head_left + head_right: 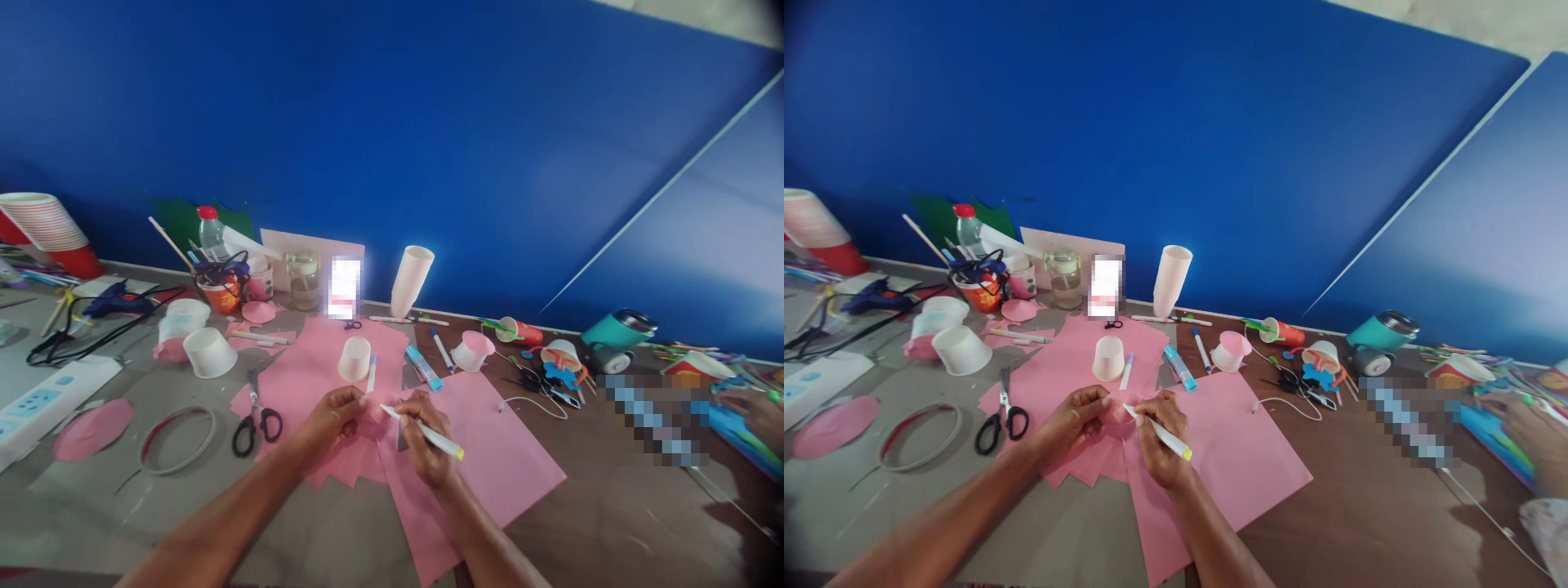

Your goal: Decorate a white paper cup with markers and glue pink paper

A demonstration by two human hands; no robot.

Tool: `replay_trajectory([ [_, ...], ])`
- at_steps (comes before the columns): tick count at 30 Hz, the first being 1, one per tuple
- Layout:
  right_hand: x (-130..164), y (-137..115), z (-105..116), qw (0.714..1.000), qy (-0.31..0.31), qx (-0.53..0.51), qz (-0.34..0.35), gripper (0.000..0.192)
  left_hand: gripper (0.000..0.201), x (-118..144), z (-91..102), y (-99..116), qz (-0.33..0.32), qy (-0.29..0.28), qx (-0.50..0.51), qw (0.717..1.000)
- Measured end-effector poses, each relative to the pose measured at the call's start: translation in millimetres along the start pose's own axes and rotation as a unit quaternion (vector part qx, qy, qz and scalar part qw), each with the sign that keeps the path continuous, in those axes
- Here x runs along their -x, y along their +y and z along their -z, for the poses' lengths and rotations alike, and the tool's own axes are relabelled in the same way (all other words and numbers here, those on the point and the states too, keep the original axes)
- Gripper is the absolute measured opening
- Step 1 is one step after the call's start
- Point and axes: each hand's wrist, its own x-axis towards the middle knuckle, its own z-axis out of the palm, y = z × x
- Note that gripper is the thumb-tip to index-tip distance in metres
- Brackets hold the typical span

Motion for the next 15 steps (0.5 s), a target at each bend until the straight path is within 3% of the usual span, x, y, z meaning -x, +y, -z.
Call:
replay_trajectory([
  [15, -1.6, -4.7, -0.2, 0.999, -0.023, 0.016, 0.016, 0.014, 0.035, -0.3, -0.2, -2.3, 0.013, 0.006, 0.018, 1.000],
])
